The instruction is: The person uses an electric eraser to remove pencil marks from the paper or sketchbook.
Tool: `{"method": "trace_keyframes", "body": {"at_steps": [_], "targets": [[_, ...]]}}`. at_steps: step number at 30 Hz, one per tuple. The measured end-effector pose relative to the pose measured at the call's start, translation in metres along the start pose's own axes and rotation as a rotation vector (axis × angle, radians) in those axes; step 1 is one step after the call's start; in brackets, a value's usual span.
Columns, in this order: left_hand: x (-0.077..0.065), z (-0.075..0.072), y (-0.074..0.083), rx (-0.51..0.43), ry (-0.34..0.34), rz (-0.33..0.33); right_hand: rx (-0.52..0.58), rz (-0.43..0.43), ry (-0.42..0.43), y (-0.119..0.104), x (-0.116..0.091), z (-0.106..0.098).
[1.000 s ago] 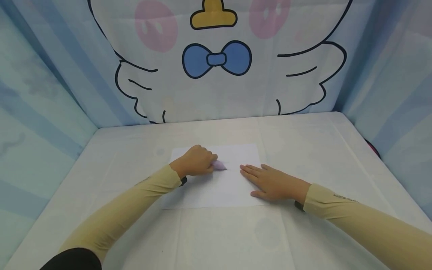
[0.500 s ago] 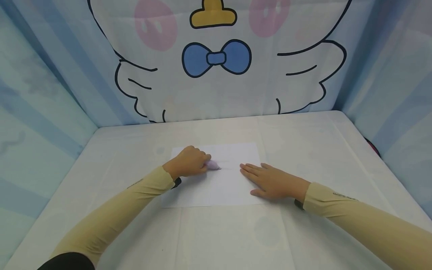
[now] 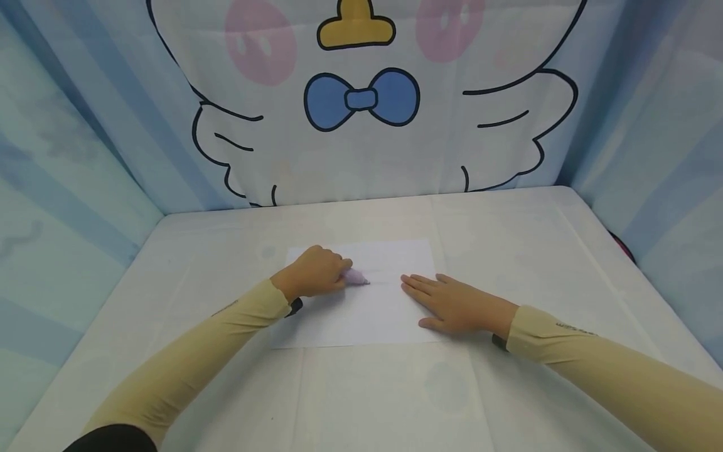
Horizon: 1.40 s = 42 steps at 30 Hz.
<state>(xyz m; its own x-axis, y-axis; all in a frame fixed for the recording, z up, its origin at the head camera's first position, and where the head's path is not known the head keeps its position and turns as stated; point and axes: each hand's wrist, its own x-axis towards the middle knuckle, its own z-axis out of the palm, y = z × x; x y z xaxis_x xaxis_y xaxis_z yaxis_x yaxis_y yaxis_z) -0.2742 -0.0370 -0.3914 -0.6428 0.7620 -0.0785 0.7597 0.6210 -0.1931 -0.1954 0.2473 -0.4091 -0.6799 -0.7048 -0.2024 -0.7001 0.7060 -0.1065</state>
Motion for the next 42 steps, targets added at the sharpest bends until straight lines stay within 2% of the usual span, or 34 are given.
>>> {"method": "trace_keyframes", "body": {"at_steps": [5, 9, 12, 15, 21, 26, 29, 36, 42], "targets": [[-0.008, -0.008, 0.001, -0.103, -0.041, -0.055, 0.016, 0.016, -0.022, -0.001, 0.001, -0.001], [-0.02, -0.011, -0.002, -0.164, 0.009, -0.063, 0.012, 0.016, -0.019, -0.001, 0.001, 0.0], [-0.033, -0.014, -0.005, -0.176, 0.069, -0.051, 0.001, 0.013, -0.01, 0.0, 0.001, 0.001], [-0.047, -0.015, -0.01, -0.163, 0.086, -0.065, -0.011, 0.008, -0.004, 0.0, 0.001, 0.002], [-0.077, -0.015, -0.028, -0.154, 0.075, -0.187, -0.025, -0.016, 0.019, -0.001, 0.001, 0.004], [-0.099, -0.003, -0.053, -0.172, 0.108, -0.302, -0.021, 0.004, 0.003, -0.001, 0.002, 0.003], [-0.109, 0.008, -0.067, -0.197, 0.11, -0.341, -0.02, 0.015, -0.005, -0.001, 0.002, 0.002], [-0.125, 0.034, -0.088, -0.286, 0.123, -0.352, -0.018, -0.006, 0.001, -0.002, 0.001, 0.002], [-0.129, 0.044, -0.098, -0.38, 0.045, -0.377, -0.022, -0.002, -0.003, -0.001, 0.001, 0.002]]}}
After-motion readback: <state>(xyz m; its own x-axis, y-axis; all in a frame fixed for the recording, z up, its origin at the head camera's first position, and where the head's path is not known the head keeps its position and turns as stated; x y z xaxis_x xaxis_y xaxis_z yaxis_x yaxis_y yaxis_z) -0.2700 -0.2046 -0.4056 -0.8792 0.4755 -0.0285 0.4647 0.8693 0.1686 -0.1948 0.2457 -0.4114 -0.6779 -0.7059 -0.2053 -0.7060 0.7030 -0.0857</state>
